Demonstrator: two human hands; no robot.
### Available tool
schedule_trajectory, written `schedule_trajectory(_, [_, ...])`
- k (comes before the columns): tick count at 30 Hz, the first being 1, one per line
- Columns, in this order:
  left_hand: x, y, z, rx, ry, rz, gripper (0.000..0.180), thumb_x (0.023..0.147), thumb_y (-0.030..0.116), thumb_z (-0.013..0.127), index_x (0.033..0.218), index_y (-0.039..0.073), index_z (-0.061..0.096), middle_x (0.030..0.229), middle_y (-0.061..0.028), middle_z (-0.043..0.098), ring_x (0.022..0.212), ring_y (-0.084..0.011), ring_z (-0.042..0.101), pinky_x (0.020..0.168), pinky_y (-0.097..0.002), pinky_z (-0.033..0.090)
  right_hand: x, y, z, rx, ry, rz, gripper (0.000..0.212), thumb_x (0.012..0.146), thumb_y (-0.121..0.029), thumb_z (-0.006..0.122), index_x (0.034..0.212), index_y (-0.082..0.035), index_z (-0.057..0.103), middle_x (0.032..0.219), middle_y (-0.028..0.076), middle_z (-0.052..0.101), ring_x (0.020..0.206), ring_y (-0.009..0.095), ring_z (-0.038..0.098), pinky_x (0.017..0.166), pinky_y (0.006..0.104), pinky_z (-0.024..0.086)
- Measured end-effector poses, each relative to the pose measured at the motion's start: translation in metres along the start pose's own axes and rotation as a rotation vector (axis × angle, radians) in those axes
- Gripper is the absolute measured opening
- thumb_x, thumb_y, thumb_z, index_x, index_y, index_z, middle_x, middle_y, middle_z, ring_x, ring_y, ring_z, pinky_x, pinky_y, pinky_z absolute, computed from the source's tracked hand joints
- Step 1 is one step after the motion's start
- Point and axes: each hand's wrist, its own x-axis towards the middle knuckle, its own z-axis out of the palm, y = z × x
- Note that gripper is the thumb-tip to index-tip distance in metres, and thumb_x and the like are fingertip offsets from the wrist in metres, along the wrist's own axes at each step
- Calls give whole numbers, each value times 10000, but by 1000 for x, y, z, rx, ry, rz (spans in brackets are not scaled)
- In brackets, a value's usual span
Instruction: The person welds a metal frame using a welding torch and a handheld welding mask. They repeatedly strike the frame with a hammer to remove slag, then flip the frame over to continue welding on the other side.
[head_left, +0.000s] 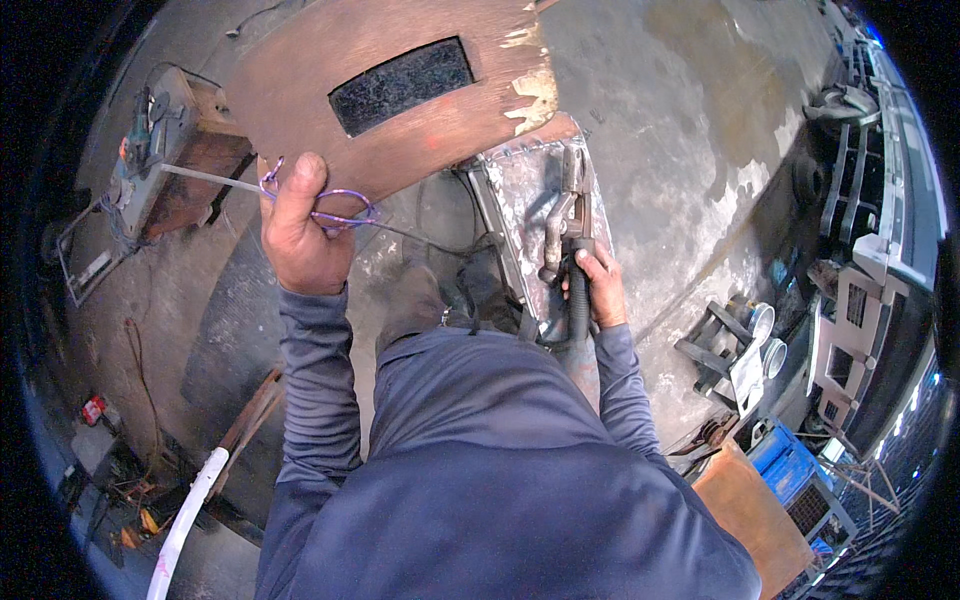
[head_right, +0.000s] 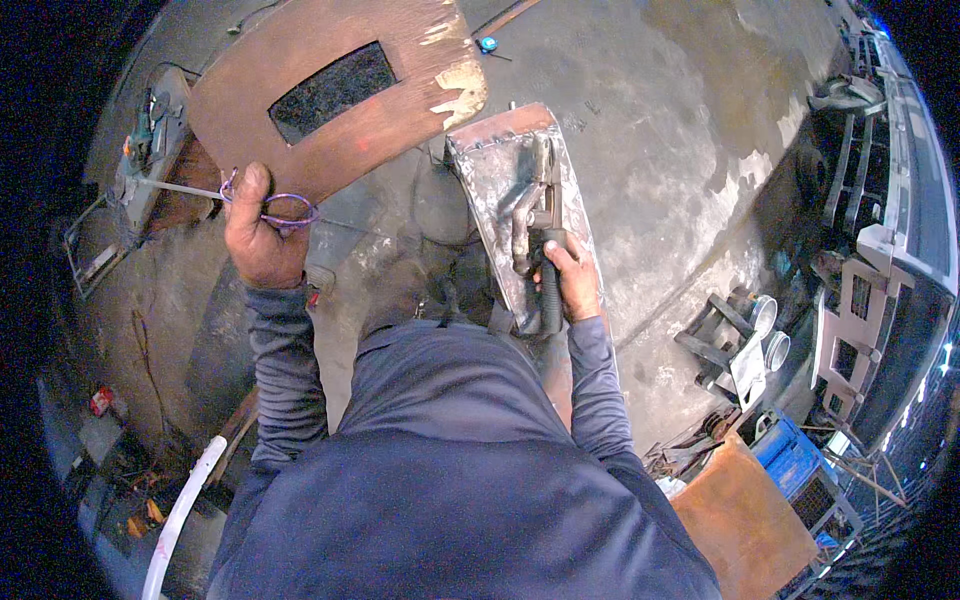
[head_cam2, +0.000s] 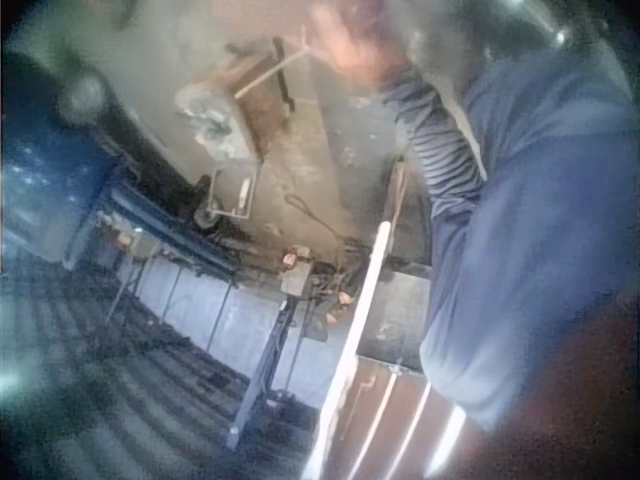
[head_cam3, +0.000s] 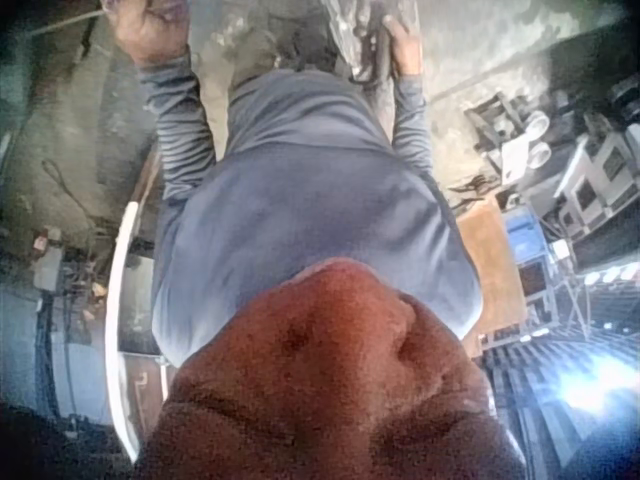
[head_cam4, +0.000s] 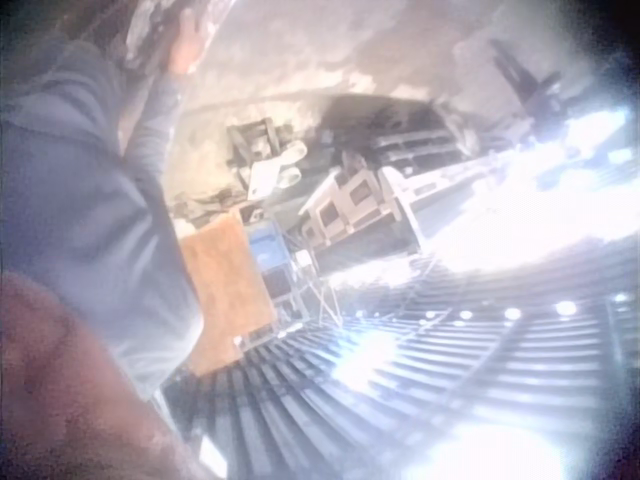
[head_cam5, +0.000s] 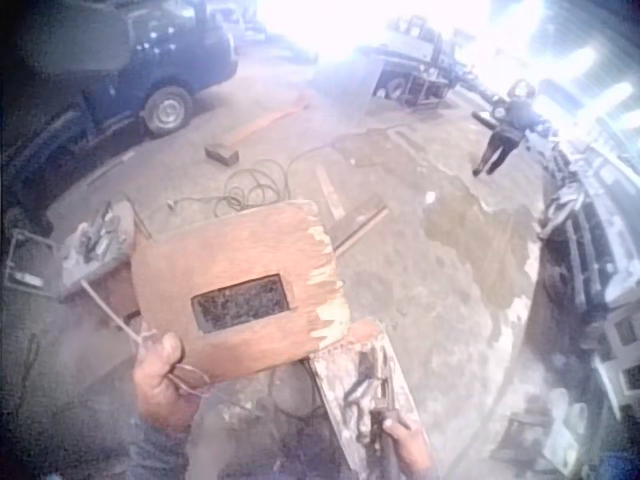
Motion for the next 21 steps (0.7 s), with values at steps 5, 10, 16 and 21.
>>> schedule_trajectory(5, [-3,7,10,-56,-30,-37,106,886,-1,556,988,-19,583,917,-68,548,829,-160,530,739,-304,473,-1,-3,6,-57,21,-23,258,881,-207,541,1067,-35,590,730,46,592,503,117,547,455,261,459])
schedule_trajectory(10, [-4,-2,7,95,-73,83,231,867,58,590,1078,-10,525,974,-84,552,855,-166,562,724,-289,500,0,-3,6,-45,21,1,311,874,-244,548,1092,-22,565,723,66,596,510,130,565,452,263,473])
schedule_trajectory(16, [-6,-5,11,-72,-87,-16,490,858,183,638,1254,4,412,1057,-105,570,882,-169,628,704,-273,555,-2,-10,10,-105,16,1,334,873,-281,549,1081,-20,554,712,77,591,515,138,577,452,266,483])
schedule_trajectory(21, [-11,-4,17,-68,-63,-8,479,862,176,630,1251,0,415,1064,-101,583,883,-172,631,703,-279,555,1,-5,8,-133,8,-16,322,877,-287,552,1064,-25,550,722,74,591,527,137,582,462,263,484])
